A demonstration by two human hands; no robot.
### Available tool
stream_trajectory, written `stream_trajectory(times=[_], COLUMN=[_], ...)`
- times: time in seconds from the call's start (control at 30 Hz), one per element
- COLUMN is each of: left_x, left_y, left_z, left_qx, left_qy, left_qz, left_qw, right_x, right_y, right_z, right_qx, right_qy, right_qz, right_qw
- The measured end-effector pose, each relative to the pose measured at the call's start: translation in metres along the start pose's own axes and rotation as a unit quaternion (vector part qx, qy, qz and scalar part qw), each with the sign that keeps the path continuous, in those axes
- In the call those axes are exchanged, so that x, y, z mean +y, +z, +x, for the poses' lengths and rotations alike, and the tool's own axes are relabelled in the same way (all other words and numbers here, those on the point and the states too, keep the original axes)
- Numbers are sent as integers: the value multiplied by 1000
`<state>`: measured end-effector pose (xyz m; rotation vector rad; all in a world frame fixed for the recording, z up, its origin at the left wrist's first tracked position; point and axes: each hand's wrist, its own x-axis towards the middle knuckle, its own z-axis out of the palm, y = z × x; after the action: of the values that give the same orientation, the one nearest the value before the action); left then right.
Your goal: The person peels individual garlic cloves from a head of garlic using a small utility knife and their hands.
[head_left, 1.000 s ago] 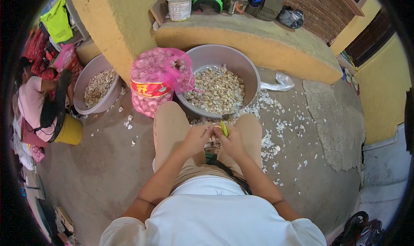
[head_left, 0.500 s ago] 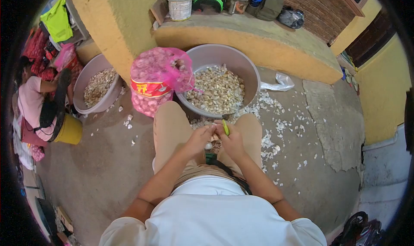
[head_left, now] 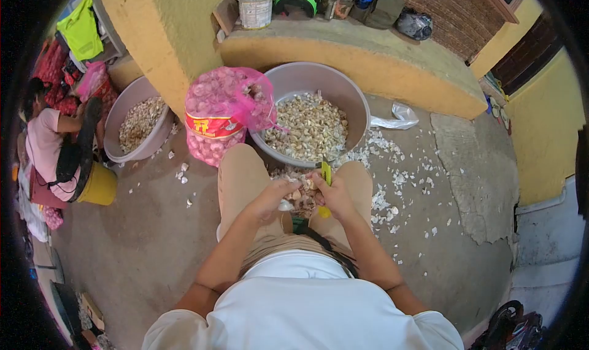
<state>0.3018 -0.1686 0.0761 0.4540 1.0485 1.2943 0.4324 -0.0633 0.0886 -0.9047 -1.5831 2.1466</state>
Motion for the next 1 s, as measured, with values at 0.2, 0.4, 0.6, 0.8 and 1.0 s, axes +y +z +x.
stream_trajectory(times=[0.2,0.4,0.6,0.8,1.0], left_x=[0,-14,-28,-15,1], left_y=[-4,17,12,15,-3], left_z=[-1,6,19,11,7], left_qx=[33,92,126,89,43], left_qy=[2,55,105,103,54], left_qz=[-18,11,-51,-69,21], left_qw=[999,994,985,988,997], right_x=[-2,10,13,28,19], right_y=[1,15,30,29,7], right_z=[-3,-2,-11,-8,-8], right_qx=[16,142,177,126,-4], right_qy=[-31,-60,-26,-68,-180], right_qz=[7,-67,8,-35,-202], right_qw=[999,986,984,989,963])
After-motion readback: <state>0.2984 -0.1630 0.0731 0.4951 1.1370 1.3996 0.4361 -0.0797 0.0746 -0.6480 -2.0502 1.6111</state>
